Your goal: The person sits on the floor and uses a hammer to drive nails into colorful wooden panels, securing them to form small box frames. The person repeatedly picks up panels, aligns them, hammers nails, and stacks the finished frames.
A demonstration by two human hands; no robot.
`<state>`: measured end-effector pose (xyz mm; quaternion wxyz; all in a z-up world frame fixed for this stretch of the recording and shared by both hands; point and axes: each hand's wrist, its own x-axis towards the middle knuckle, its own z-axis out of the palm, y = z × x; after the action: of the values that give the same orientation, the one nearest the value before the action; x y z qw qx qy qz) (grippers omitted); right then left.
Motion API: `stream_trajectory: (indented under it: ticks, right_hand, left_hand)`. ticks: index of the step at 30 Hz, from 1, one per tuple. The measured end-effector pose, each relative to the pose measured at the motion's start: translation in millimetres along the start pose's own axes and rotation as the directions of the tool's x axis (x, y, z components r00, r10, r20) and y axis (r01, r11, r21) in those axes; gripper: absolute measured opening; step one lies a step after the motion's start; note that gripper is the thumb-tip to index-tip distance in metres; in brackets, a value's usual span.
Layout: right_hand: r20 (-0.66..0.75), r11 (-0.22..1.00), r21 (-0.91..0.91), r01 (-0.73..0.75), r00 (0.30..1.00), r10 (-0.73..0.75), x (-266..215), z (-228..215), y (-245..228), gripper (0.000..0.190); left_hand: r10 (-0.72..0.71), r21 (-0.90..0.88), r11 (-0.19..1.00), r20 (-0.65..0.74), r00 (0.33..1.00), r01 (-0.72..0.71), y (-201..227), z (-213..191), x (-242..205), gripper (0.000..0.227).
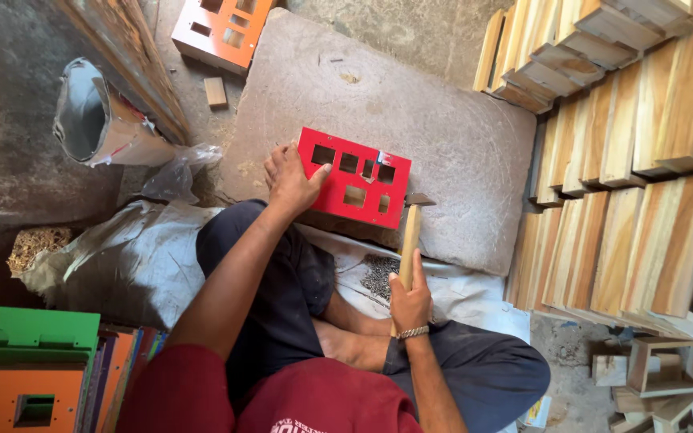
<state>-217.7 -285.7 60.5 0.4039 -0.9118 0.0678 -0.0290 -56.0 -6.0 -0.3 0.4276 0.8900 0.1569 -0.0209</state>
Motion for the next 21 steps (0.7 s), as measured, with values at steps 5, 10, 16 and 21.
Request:
stream_trajectory:
  ticks: [5, 10, 16, 21]
  right_hand:
    - [0.205, 0.837, 0.346, -0.424, 0.905, 0.374, 3, -4, 6, 0.080]
    - [0.248, 0.813, 0.408, -0.416, 0.907, 0.340, 13, -18, 27, 0.078]
    - [0.353, 0.518, 0.692, -0.503, 0.861, 0.366, 12, -23, 51, 0.073]
    - [0.381, 0.484, 0.703, -0.521, 0.850, 0.364, 18, -19, 57, 0.071]
  left_hand:
    - [0.108, 0.037, 0.993, 0.025, 0.994, -0.109, 2, 1, -5, 0.119]
    - [0.406, 0.218, 0.883, 0.094, 0.909, -0.417, -4, -19, -19, 0.125]
    - [0.564, 0.301, 0.616, 0.476, 0.675, -0.728, 24, -43, -28, 0.112]
    - [0.494, 0.394, 0.646, 0.436, 0.752, -0.653, 46, -36, -18, 0.116]
